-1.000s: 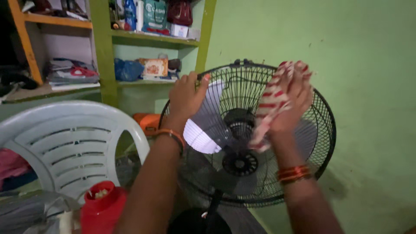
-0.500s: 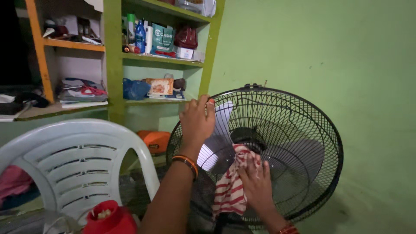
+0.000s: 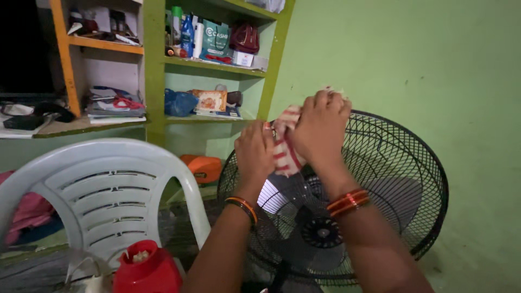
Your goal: The person wipes the front and back grilles of a standing fan with a cloth, then wipes a red plastic container on a white chair. The person uses a cloth to clean the fan and the container.
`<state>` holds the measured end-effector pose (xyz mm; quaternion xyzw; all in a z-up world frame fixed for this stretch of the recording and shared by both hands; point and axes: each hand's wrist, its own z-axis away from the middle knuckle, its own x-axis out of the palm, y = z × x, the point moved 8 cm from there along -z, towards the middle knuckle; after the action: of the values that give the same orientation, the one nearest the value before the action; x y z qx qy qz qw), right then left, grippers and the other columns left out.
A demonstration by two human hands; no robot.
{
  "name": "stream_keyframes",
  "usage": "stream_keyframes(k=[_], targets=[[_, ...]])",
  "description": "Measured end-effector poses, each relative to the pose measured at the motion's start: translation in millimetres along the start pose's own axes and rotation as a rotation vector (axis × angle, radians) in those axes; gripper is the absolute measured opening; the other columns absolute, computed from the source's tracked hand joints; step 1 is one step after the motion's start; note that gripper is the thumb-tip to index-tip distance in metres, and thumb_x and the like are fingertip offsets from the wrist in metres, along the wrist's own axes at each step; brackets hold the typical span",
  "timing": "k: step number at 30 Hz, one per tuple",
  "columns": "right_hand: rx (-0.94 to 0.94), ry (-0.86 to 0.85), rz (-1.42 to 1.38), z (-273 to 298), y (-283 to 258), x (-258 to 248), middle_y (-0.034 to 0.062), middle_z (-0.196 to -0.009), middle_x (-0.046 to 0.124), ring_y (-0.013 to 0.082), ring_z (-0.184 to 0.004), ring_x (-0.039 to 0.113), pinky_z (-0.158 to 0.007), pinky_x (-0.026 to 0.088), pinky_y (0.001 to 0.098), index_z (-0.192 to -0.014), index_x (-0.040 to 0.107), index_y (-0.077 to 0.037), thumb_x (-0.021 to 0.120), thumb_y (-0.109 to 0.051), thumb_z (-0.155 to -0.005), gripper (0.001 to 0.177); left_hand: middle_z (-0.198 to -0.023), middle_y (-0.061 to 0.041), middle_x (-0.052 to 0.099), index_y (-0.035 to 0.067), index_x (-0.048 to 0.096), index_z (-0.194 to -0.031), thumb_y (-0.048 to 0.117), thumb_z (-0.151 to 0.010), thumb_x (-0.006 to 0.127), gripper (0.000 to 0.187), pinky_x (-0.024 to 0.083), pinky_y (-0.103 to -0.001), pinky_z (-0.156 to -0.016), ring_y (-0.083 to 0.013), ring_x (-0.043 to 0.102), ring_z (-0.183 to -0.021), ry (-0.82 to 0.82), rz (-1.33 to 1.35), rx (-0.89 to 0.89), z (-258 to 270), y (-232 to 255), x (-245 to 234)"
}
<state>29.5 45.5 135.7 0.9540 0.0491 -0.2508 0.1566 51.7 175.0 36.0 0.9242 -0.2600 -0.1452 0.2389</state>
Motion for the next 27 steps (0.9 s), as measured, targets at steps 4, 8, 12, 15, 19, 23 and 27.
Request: stream_keyframes(k=[4, 8, 12, 15, 19, 23, 27], targets=[[-0.450, -0.088, -0.008, 12, -35, -21, 0.0096, -0.127, 0.065, 0.0281, -0.126, 0.053, -0.111, 0.027, 0.0643, -0.132, 0.067, -0.021, 0.071, -0.034, -0.072, 0.062, -0.108, -0.017, 0.067, 0.005, 0.060, -0.111, 0.025, -0.085, 0.053, 0.034, 0.046, -0.053, -0.089, -0.0387, 0.062, -0.106, -0.018, -0.034, 0.055, -1, -7, 9], [-0.392, -0.176, -0.117, -6, 34, -9, 0.0069, -0.124, 0.069, 0.0279, -0.115, 0.059, -0.100, 0.044, 0.0463, -0.123, 0.072, -0.018, 0.073, -0.036, -0.084, 0.043, -0.110, -0.017, 0.068, 0.006, 0.061, -0.111, 0.035, -0.102, 0.051, 0.032, 0.046, -0.056, -0.090, -0.0387, 0.062, -0.108, -0.032, -0.058, -0.017, -10, -5, 24], [-0.042, -0.158, -0.067, -2, 203, 30, 0.0161, -0.100, 0.073, 0.0337, -0.095, 0.067, -0.091, 0.050, 0.0470, -0.112, 0.081, -0.019, 0.060, -0.032, -0.103, 0.027, -0.110, -0.019, 0.068, 0.006, 0.061, -0.112, 0.035, -0.101, 0.052, 0.033, 0.044, -0.059, -0.090, -0.0405, 0.062, -0.109, 0.026, 0.017, -0.019, -1, 5, 1], [0.106, 0.039, -0.480, 75, 305, 76, 0.0190, -0.105, 0.071, 0.0364, -0.094, 0.067, -0.087, 0.053, 0.0459, -0.119, 0.073, -0.009, 0.053, -0.024, -0.101, 0.031, -0.108, -0.020, 0.069, 0.005, 0.061, -0.109, 0.037, -0.103, 0.053, 0.034, 0.045, -0.059, -0.088, -0.0421, 0.062, -0.107, 0.044, 0.000, 0.023, -3, 18, -4], [0.266, 0.294, -0.997, 183, 360, 132, 0.0154, -0.120, 0.067, 0.0330, -0.108, 0.065, -0.095, 0.050, 0.0409, -0.129, 0.064, -0.004, 0.059, -0.024, -0.108, 0.029, -0.099, -0.019, 0.070, 0.005, 0.063, -0.103, 0.038, -0.101, 0.056, 0.033, 0.047, -0.057, -0.085, -0.0424, 0.063, -0.100, 0.047, -0.008, -0.015, -5, 22, -5], [0.200, 0.382, -0.551, 250, 372, 164, 0.0167, -0.129, 0.064, 0.0323, -0.120, 0.060, -0.104, 0.048, 0.0414, -0.130, 0.063, -0.004, 0.057, -0.023, -0.108, 0.029, -0.097, -0.020, 0.069, 0.003, 0.063, -0.104, 0.035, -0.103, 0.058, 0.032, 0.048, -0.055, -0.081, -0.0432, 0.064, -0.094, 0.086, 0.016, 0.072, -1, 24, -14], [0.523, -0.398, 0.315, 333, 401, 260, 0.0101, -0.111, 0.060, 0.0233, -0.105, 0.056, -0.099, 0.045, 0.0359, -0.116, 0.058, -0.010, 0.043, -0.028, -0.118, 0.024, -0.096, -0.017, 0.070, 0.004, 0.063, -0.103, 0.034, -0.103, 0.059, 0.030, 0.048, -0.054, -0.080, -0.0412, 0.065, -0.093, 0.105, 0.037, 0.087, 1, 25, -16]])
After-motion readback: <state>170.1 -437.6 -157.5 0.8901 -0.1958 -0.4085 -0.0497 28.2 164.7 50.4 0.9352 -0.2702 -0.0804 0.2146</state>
